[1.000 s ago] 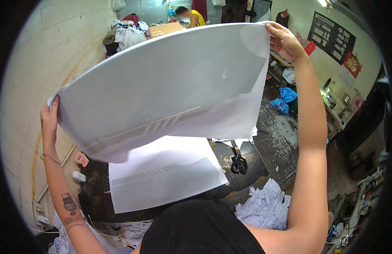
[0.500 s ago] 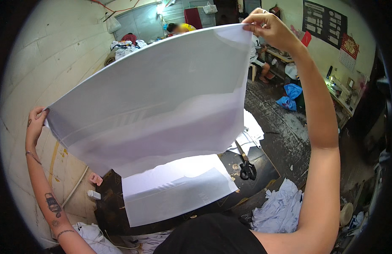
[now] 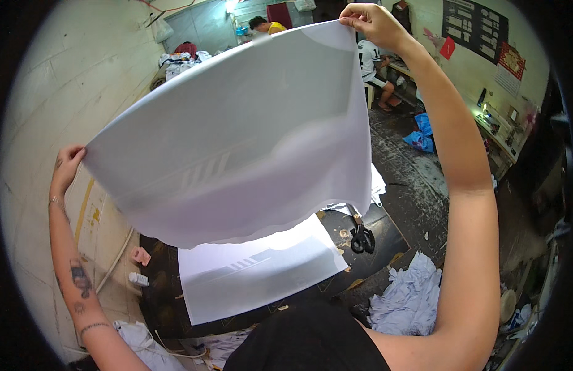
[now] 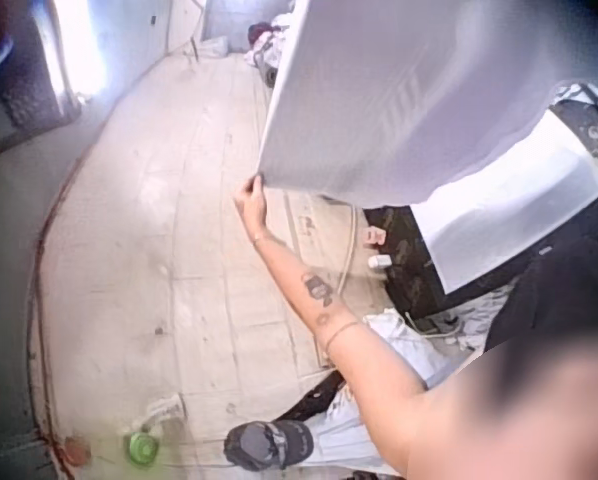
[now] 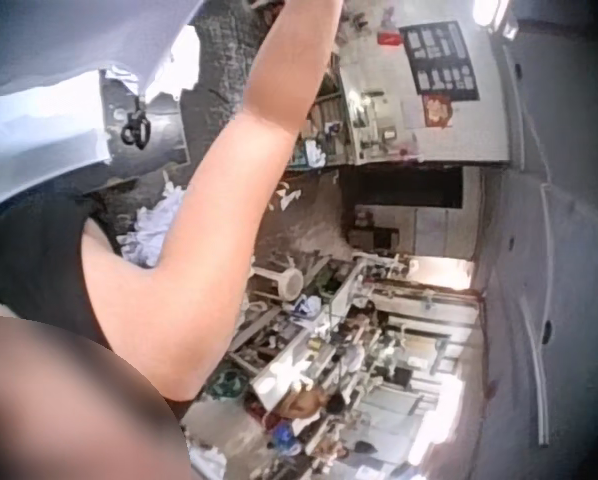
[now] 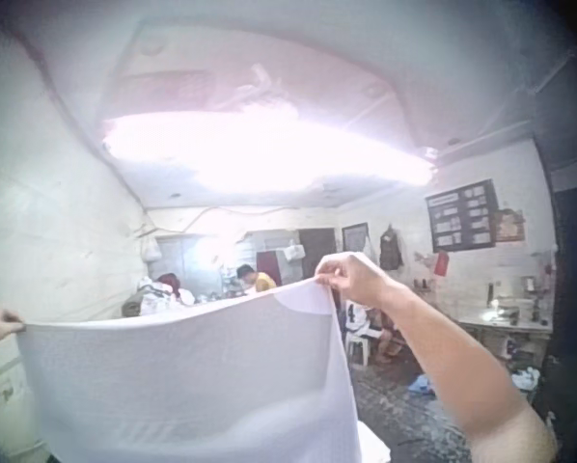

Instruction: The person repeatedly picks up a white fabric piece, aligns it on a table, and cuts it with shears. After each cut, the person folds the piece and places it on a growing stack. The process is repeated multiple times in a workshop setting.

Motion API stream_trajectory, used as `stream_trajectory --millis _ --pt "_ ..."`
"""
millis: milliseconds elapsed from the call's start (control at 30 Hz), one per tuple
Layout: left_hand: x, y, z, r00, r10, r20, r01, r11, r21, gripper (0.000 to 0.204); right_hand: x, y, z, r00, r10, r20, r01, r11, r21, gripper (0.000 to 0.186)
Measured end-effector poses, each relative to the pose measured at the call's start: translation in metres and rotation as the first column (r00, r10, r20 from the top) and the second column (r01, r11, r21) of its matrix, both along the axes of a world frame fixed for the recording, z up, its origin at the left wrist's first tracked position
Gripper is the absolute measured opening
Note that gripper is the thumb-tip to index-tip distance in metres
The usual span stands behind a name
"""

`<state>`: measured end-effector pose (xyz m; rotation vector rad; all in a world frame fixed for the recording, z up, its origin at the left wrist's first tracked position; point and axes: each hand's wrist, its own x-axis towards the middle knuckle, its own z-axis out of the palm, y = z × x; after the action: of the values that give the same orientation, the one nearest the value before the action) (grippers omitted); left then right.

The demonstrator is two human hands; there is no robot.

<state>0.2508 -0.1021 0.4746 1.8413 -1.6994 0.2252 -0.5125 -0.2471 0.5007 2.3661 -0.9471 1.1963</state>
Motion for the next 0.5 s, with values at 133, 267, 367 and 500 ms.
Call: stream_trajectory --millis 133,267,367,500 --pt "0.017 -0.028 0.019 0.989 0.08 0.125 -0.063 0.988 -0.14 0.031 0.002 -0.02 0.014 0.982 -0.163 0.099 0.151 0.982 0.115 0.019" --pt "0.04 0.018 0.034 0.995 -0.082 0.056 0.096 0.943 -0.318 0.026 -0.013 0.0 0.027 0.991 -0.074 0.11 0.072 0.997 0.029 0.019" --pt "0.042 0.085 -0.009 0.977 0.088 0.193 0.0 0.911 -0.413 0.022 -0.019 0.025 -0.016 0.982 0.05 0.181 -0.08 0.983 0.162 0.019" --pt "0.025 0.158 -0.151 1.0 0.023 -0.009 -0.025 0.93 -0.368 0.024 -0.015 0.06 -0.159 0.921 0.185 0.344 -0.309 0.883 0.354 0.019"
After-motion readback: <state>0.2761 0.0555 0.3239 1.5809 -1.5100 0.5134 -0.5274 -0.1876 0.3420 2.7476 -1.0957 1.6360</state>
